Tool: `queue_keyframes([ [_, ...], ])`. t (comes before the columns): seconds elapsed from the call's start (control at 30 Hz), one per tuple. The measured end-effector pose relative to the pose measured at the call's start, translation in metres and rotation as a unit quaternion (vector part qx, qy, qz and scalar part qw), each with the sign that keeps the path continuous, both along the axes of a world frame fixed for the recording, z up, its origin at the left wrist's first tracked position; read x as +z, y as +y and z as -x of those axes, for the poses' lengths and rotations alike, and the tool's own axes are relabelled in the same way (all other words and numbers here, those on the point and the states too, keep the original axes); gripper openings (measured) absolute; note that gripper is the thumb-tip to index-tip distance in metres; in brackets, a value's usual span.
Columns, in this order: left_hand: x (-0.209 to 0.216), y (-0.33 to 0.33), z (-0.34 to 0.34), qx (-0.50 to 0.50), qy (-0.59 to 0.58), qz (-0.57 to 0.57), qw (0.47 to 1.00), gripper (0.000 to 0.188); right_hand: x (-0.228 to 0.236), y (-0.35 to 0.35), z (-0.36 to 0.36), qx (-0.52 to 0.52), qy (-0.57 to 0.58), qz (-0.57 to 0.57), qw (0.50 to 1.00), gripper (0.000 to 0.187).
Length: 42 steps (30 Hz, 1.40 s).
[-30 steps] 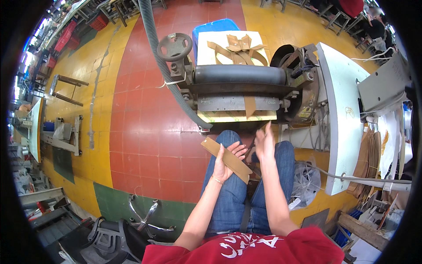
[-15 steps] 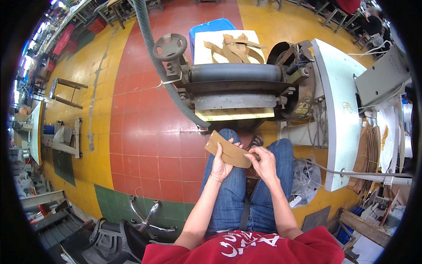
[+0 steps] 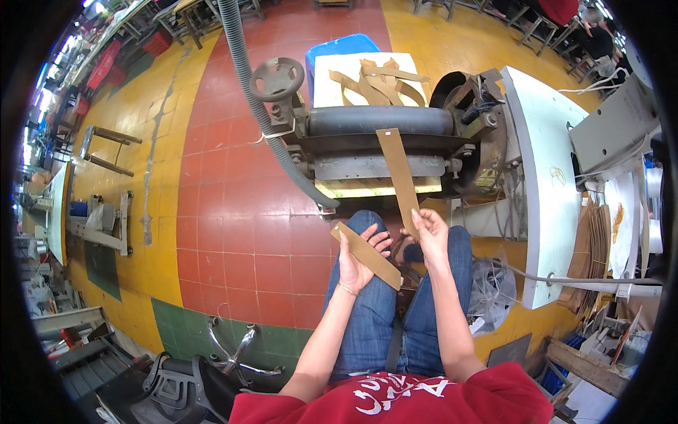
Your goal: The person sits on the floor and repeatedly feeds flat cardboard pieces through a belt sander to smooth their edges. They handle the pieces one at a time, flip them as needed, and stack the finished pieces on a nearby table.
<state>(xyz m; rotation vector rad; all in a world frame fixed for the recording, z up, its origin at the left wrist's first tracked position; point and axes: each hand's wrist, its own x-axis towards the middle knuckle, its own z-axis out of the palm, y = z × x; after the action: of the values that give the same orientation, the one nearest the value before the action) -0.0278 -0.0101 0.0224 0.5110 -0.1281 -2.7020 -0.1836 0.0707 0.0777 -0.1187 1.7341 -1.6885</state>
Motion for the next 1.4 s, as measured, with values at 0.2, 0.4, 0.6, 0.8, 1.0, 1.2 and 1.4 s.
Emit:
queue_keyframes([
  [0.2,-0.001,0.001,0.002,0.001,-0.004,-0.004,1.0,0.08,-0.025,0.014,-0.023,-0.03,-0.142,-0.017,0.989,0.021],
  [0.4,0.002,0.001,0.001,0.001,-0.005,-0.008,1.0,0.083,-0.031,-0.054,0.015,-0.075,-0.098,0.113,0.986,0.058],
  [0.6,0.005,0.0,0.003,0.018,0.004,-0.023,1.0,0.085,-0.028,0.003,-0.03,0.154,0.07,-0.098,0.981,0.048],
  [0.8,0.008,0.003,0.001,0.023,-0.018,-0.019,0.999,0.092,0.022,0.056,-0.051,0.277,0.149,-0.2,0.928,0.019],
  [1.0,0.011,0.001,-0.001,0.023,0.025,-0.042,0.999,0.101,0.094,0.025,-0.04,0.268,0.509,-0.128,0.808,0.011],
  [1.2,0.007,0.0,-0.001,-0.002,0.03,-0.038,0.999,0.101,0.104,0.023,-0.022,0.081,0.454,-0.01,0.887,0.01],
  [1.4,0.004,-0.002,0.0,-0.015,0.025,-0.034,0.999,0.097,-0.002,0.013,-0.023,-0.032,0.146,0.008,0.989,0.015],
])
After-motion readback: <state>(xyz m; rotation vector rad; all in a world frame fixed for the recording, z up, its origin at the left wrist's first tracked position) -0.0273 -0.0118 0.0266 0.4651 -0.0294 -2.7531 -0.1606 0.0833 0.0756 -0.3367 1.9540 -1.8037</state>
